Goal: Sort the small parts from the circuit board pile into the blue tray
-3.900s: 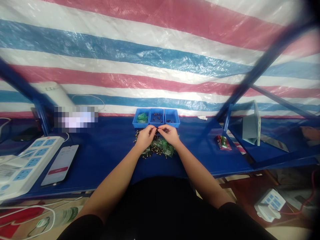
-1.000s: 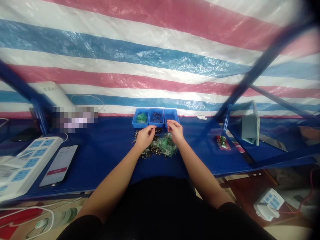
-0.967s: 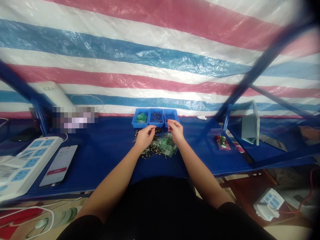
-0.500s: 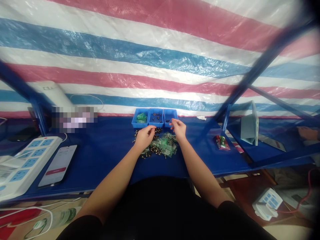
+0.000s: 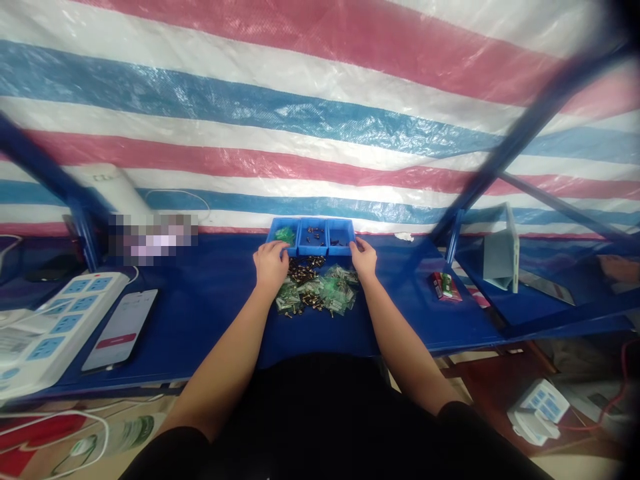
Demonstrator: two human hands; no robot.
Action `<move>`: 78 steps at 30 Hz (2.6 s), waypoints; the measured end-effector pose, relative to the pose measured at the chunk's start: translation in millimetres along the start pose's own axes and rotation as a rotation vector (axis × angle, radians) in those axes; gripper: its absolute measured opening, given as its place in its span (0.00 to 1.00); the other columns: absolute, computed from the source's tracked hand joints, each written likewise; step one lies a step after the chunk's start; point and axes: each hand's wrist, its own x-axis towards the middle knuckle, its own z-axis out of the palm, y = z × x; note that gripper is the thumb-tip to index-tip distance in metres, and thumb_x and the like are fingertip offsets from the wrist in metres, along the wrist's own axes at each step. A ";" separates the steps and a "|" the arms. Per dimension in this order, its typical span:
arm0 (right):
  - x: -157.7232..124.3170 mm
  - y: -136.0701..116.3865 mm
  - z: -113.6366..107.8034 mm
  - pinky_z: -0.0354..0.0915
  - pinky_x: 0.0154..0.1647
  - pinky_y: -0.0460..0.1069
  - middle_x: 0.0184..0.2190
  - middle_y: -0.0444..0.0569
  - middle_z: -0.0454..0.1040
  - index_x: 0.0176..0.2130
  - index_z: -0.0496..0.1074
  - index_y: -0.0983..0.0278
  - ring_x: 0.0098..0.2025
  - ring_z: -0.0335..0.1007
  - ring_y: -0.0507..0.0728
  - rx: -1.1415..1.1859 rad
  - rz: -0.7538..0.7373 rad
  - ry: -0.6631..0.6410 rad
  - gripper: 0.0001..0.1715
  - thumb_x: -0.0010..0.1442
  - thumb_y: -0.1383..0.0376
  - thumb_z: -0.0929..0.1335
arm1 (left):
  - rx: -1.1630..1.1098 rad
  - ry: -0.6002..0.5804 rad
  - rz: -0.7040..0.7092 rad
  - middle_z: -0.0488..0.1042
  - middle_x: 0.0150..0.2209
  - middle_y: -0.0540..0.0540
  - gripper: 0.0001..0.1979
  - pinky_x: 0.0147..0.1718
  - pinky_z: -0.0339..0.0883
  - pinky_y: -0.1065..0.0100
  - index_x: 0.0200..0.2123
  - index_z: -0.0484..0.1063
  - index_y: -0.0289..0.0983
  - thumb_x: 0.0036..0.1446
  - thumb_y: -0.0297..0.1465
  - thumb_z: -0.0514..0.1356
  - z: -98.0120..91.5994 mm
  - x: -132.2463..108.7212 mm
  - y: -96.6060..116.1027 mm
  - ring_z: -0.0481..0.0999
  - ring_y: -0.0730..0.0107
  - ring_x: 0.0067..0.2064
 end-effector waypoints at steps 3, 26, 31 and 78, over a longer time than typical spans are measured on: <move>0.9 2.5 0.9 0.69 0.45 0.56 0.38 0.54 0.80 0.48 0.76 0.64 0.38 0.76 0.60 0.019 -0.001 0.000 0.27 0.52 0.53 0.70 | -0.081 -0.039 0.066 0.77 0.43 0.43 0.11 0.51 0.63 0.55 0.40 0.76 0.40 0.60 0.28 0.54 2.7 1.9 -4.5 0.72 0.56 0.49; -37.1 -32.7 10.1 0.65 0.45 0.50 0.35 0.49 0.78 0.45 0.78 0.59 0.40 0.70 0.59 -0.557 -0.488 -0.456 0.16 0.61 0.63 0.63 | -0.100 -0.093 0.224 0.78 0.37 0.45 0.11 0.45 0.64 0.59 0.41 0.75 0.39 0.62 0.30 0.53 4.9 -11.0 25.9 0.75 0.60 0.41; -35.1 -33.2 9.2 0.63 0.46 0.49 0.38 0.49 0.79 0.44 0.78 0.58 0.43 0.71 0.59 -0.726 -0.473 -0.513 0.17 0.63 0.61 0.62 | -0.089 -0.122 0.253 0.78 0.35 0.45 0.12 0.44 0.64 0.60 0.42 0.75 0.39 0.63 0.31 0.52 7.7 -14.2 28.4 0.75 0.60 0.38; -51.2 -51.2 15.1 0.66 0.35 0.48 0.28 0.46 0.76 0.32 0.74 0.63 0.31 0.70 0.54 -0.069 -0.227 -0.492 0.12 0.56 0.58 0.66 | -0.158 -0.205 0.254 0.78 0.34 0.46 0.11 0.41 0.65 0.61 0.41 0.76 0.40 0.62 0.32 0.54 4.3 -15.4 33.1 0.75 0.62 0.37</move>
